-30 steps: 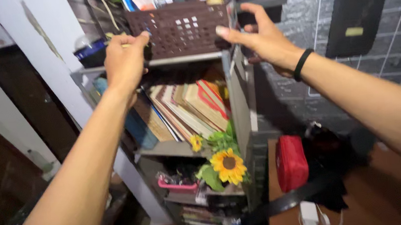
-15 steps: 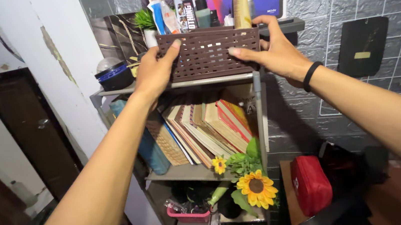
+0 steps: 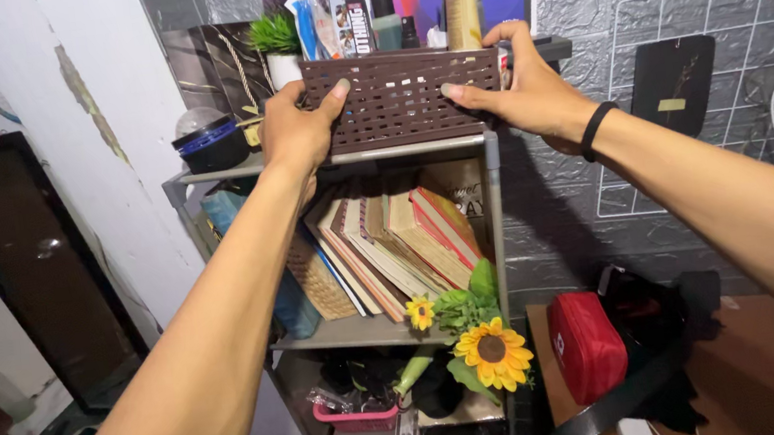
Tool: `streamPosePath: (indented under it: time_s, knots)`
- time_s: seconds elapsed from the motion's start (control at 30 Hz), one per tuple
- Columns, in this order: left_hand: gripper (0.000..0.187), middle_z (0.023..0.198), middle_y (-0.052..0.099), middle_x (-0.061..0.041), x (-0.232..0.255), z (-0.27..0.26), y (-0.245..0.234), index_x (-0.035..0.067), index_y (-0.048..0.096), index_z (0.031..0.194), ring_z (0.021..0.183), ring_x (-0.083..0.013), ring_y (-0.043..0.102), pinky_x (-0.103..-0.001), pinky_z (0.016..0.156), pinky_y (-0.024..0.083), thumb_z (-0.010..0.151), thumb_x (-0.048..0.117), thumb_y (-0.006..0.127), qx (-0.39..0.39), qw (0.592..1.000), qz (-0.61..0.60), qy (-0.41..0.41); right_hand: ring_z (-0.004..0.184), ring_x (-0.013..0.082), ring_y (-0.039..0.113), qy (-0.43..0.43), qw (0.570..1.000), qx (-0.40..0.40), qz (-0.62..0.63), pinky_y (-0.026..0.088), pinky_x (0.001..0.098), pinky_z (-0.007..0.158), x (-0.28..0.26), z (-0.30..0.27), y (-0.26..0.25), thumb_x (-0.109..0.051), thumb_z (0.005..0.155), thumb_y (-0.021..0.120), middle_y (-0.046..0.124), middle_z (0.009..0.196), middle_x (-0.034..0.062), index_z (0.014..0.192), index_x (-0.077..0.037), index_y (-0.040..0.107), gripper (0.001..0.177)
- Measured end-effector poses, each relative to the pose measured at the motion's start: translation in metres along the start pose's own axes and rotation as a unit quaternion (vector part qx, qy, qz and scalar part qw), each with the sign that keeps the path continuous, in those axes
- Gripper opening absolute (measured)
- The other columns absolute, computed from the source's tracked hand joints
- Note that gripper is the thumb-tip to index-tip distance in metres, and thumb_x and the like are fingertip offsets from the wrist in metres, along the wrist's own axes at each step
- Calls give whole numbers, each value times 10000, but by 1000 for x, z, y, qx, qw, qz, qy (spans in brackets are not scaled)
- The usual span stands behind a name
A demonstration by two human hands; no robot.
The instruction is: The person packs a red first aid kit with items including bandages, scissors, wipes, and small bottles, then closes the kit and places it on a shelf. The person also organizes a brown plastic tray with toiletries and small packets on the table.
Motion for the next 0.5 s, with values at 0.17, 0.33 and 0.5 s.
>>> streamPosePath:
  time_s: [0.17,0.33,0.5]
  knots:
    - [414,876,809,-80,1,-4,2,70,748,1103,770,-144,760,-298,711,576,828,372,810,-12,998,-51,-19,1049,144,691,-26,999,-2,47,599,336,933,4,3,1,-277,904,821,689,1166,109,1289,-155,272,681]
    - [433,902,812,-57,3,-3,3,39,748,1098,780,-123,760,-281,726,586,818,363,821,-31,996,-80,11,1120,153,681,-70,997,-6,23,574,340,1008,5,2,3,-243,914,847,689,1204,124,1286,-148,265,697]
    - [539,974,796,-98,10,0,8,-11,700,1115,842,-156,771,-314,802,608,805,399,864,-57,996,-71,-25,1244,196,626,-53,996,-16,65,530,378,1066,10,2,1,-257,835,879,632,1320,158,1417,-152,185,912]
Point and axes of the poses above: each hand's wrist, its own z-axis towards the middle knuckle, its own y-axis out of the palm, x = y × z, the point moved 5 cm from there along z, towards the middle knuckle
